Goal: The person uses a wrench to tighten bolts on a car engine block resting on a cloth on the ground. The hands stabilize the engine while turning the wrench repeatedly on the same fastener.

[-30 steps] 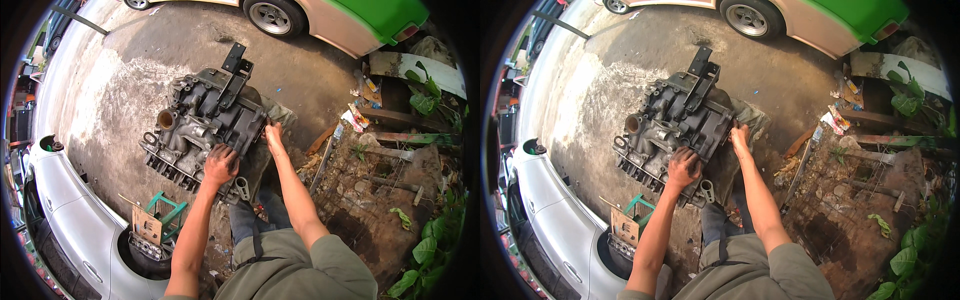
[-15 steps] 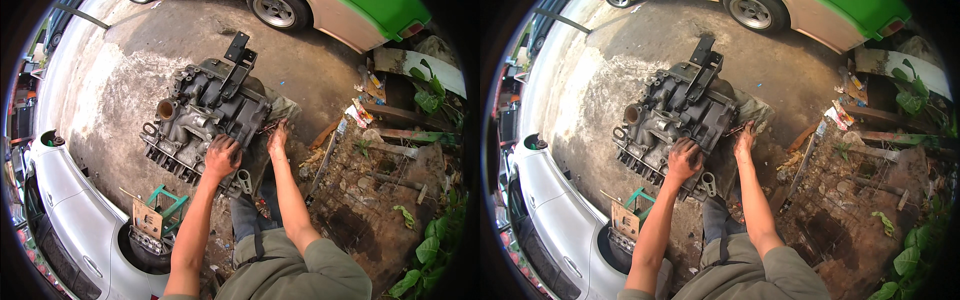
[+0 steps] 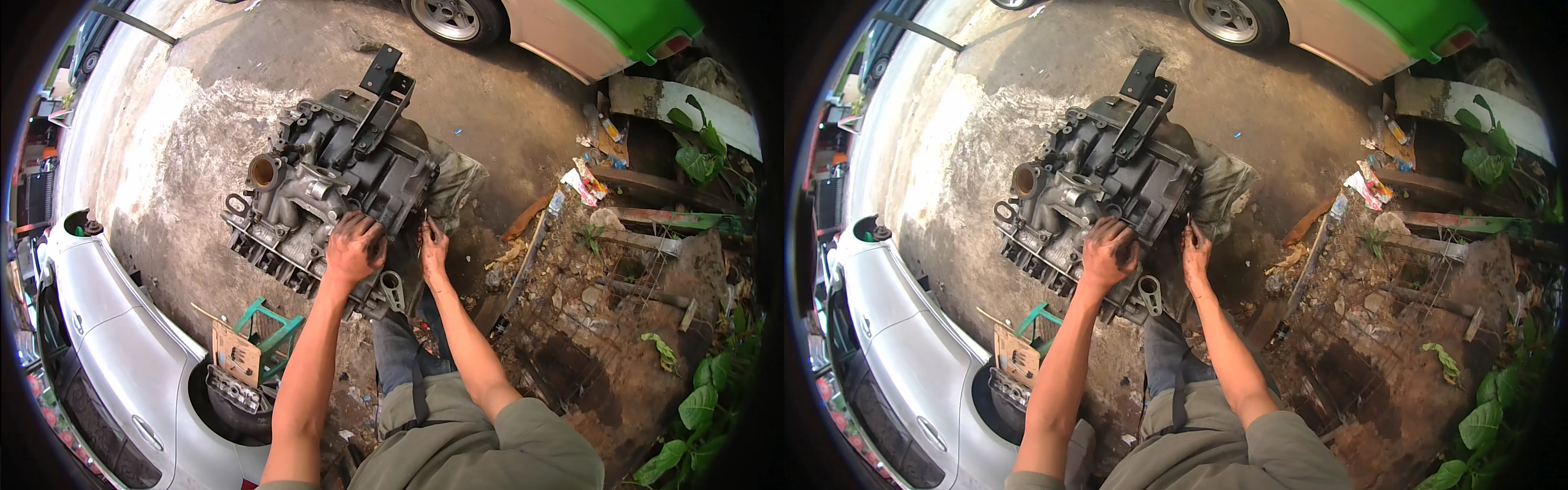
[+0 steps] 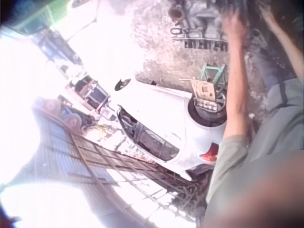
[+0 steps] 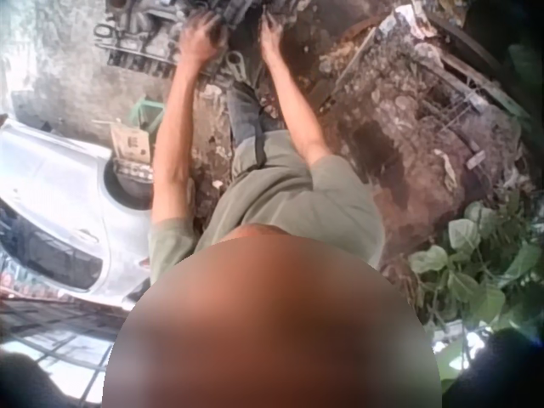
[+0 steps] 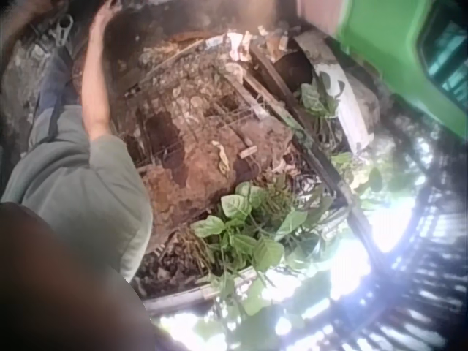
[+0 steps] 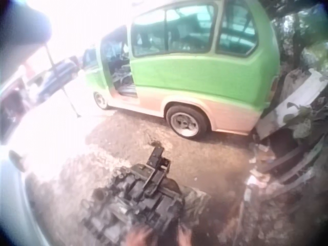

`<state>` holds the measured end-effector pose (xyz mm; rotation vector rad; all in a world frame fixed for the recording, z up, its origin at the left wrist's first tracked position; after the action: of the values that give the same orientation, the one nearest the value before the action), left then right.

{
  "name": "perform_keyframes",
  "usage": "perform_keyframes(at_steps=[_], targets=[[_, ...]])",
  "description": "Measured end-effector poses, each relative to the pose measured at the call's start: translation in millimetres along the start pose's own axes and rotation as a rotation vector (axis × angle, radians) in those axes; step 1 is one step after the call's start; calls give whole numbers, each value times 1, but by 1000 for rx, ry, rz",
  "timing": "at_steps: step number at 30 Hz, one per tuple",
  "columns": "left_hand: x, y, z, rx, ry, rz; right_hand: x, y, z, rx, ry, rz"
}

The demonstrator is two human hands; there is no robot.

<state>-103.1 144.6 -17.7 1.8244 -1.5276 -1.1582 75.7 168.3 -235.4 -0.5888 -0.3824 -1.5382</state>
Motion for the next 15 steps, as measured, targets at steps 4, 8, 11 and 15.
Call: perform_keyframes(at_steps=[4,8,11,15], targets=[[0,1,0,-1,-6,-11,8,-7,7,-62,3,-50],[-1,0,0,9,-5,-14,16,-3,21,125,21,-92],[-2,0,1,12,-2,2,26,-9,31,407,252,-94],[-2,1,0,6,-24,-28,28,-17,22,422,355,-86]])
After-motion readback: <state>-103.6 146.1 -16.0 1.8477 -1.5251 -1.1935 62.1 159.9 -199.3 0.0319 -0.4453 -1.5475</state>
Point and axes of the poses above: each hand's wrist, its own x-axis away from the middle knuckle, its own y-axis out of the back of the hand, z = x × y, the point moved 6 cm from there along -x, towards the middle knuckle, and after that the axes turned 1 degree about x, right-handed, at the moved point
